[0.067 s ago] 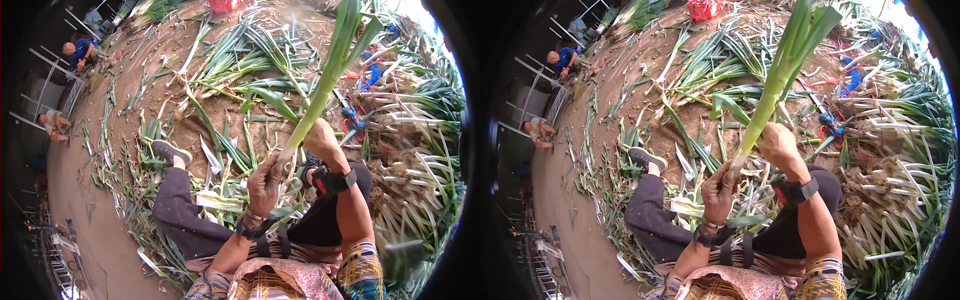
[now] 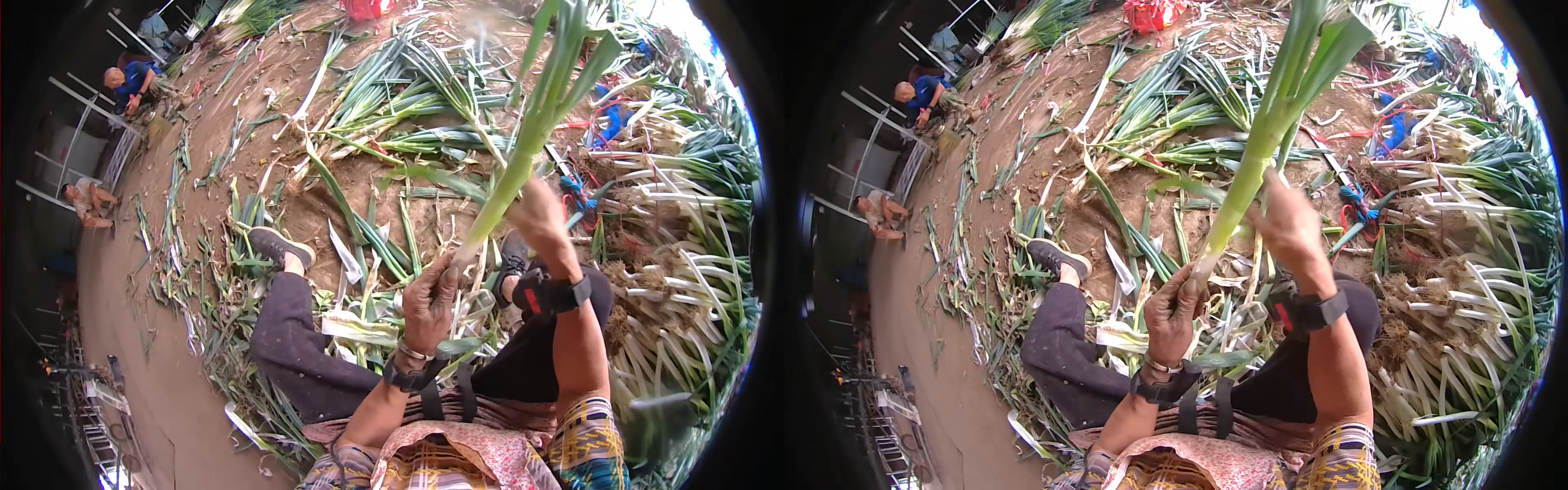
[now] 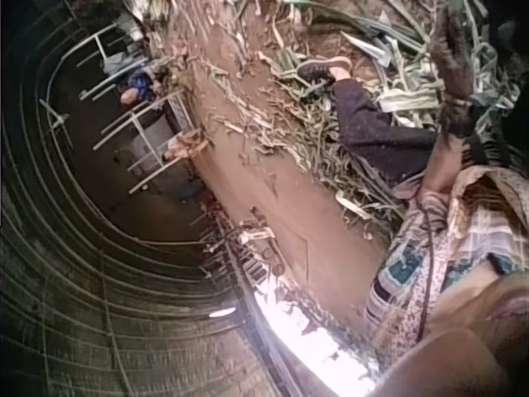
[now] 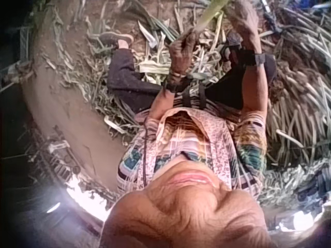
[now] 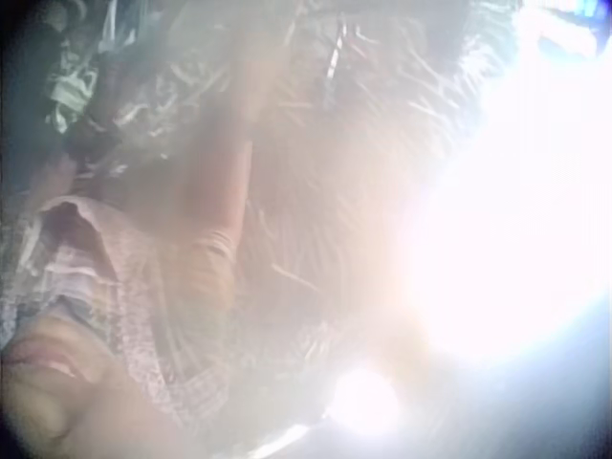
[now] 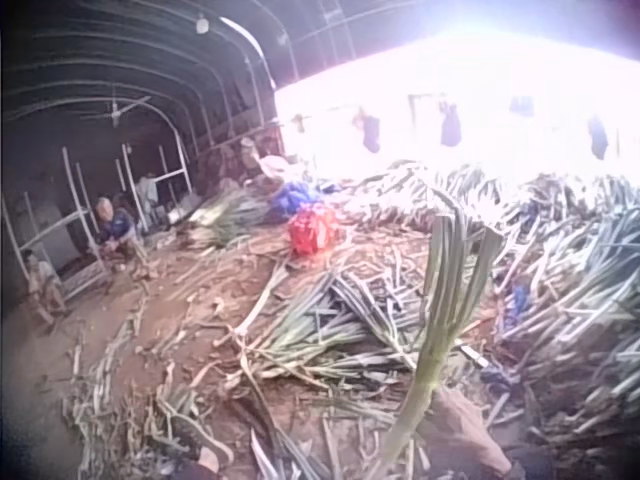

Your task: Peeling the outer skins from harvested leeks while sitting on a dirt floor.

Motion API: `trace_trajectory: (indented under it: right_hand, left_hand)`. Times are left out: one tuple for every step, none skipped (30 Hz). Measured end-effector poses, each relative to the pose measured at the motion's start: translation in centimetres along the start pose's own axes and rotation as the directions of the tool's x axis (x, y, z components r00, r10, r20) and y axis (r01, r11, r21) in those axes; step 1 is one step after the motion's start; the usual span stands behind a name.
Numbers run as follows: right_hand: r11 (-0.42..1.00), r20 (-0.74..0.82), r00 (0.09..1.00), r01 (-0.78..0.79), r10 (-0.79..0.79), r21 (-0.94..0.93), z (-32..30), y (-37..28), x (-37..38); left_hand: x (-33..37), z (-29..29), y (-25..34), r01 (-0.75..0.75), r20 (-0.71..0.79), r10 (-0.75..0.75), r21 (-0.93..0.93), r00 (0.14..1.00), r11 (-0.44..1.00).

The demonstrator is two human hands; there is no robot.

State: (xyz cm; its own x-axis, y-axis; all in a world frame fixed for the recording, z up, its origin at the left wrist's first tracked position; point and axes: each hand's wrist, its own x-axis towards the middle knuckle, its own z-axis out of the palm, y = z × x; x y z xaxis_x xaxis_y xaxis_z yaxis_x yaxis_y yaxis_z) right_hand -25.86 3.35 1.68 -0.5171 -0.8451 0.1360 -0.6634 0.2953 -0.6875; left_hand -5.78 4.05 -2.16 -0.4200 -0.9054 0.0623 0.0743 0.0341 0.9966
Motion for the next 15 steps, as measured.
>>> trace_trajectory:
  right_hand:
    - [0.986,-0.230,0.971,0.092,-0.058,0.142,-0.4,0.7,0.5]
    - [0.925,-0.200,0.978,0.020,0.061,0.380,-1.5,0.3,0.4]
    - [0.806,-0.146,0.975,-0.051,0.168,0.590,-2.9,-0.3,0.2]
    - [0.769,-0.184,0.981,0.071,0.061,0.635,-2.8,-1.1,-0.1]
    - [0.742,-0.154,0.981,0.017,0.117,0.670,-1.8,-1.7,-0.6]
    - [0.816,-0.112,0.991,0.001,0.078,0.577,-1.4,-1.7,-0.4]
    - [0.879,-0.063,0.997,-0.009,0.044,0.476,-1.2,-1.6,0.0]
    - [0.916,-0.114,0.993,0.061,-0.018,0.396,-1.2,-1.9,0.3]
    - [0.949,-0.075,0.997,0.022,0.002,0.314,-1.4,-1.9,0.3]
    - [0.973,-0.038,0.999,-0.015,0.024,0.229,-1.6,-1.9,0.3]
    - [0.989,-0.004,0.999,-0.048,0.049,0.137,-1.8,-1.8,0.3]
    - [0.999,-0.120,0.992,0.048,-0.049,-0.009,-1.2,-1.3,0.1]
    - [0.993,-0.159,0.981,0.110,-0.115,-0.043,-1.0,-1.2,0.1]
    - [0.982,-0.194,0.964,0.170,-0.183,-0.081,-1.0,-1.1,0.2]
    - [0.966,-0.225,0.942,0.228,-0.251,-0.120,-0.9,-1.1,0.2]
  left_hand:
    - [-0.1,-0.2,0.0,0.023,0.002,-0.023,-0.036,1.000,0.999]
    - [-0.3,-0.4,-0.4,0.007,-0.016,-0.007,0.016,1.000,1.000]
    - [-0.4,-0.5,-1.1,-0.011,-0.031,0.013,0.064,0.999,0.998]
    - [-0.4,-0.4,-1.6,-0.027,-0.044,0.033,0.112,0.998,0.993]
    - [-0.4,-0.2,-1.8,-0.096,-0.039,0.105,0.178,0.994,0.979]
    - [-0.3,-0.1,-1.9,-0.165,-0.028,0.176,0.242,0.984,0.956]
    - [-0.3,0.0,-2.1,-0.231,-0.012,0.246,0.305,0.969,0.924]
    - [-0.1,-0.1,-2.4,-0.274,-0.024,0.306,0.379,0.952,0.884]
    - [-0.1,-0.3,-2.3,-0.283,-0.013,0.322,0.445,0.947,0.849]
    - [0.0,-0.6,-2.1,-0.290,-0.001,0.337,0.509,0.941,0.810]
    - [0.1,-0.7,-1.8,-0.298,0.013,0.353,0.567,0.935,0.768]
    - [0.2,-0.5,-1.6,-0.325,0.011,0.401,0.606,0.916,0.726]
    - [0.3,-0.4,-1.8,-0.322,-0.003,0.404,0.599,0.915,0.733]
    - [0.3,-0.3,-2.0,-0.318,-0.018,0.407,0.592,0.913,0.740]
    - [0.3,-0.2,-2.0,-0.314,-0.034,0.409,0.584,0.912,0.748]
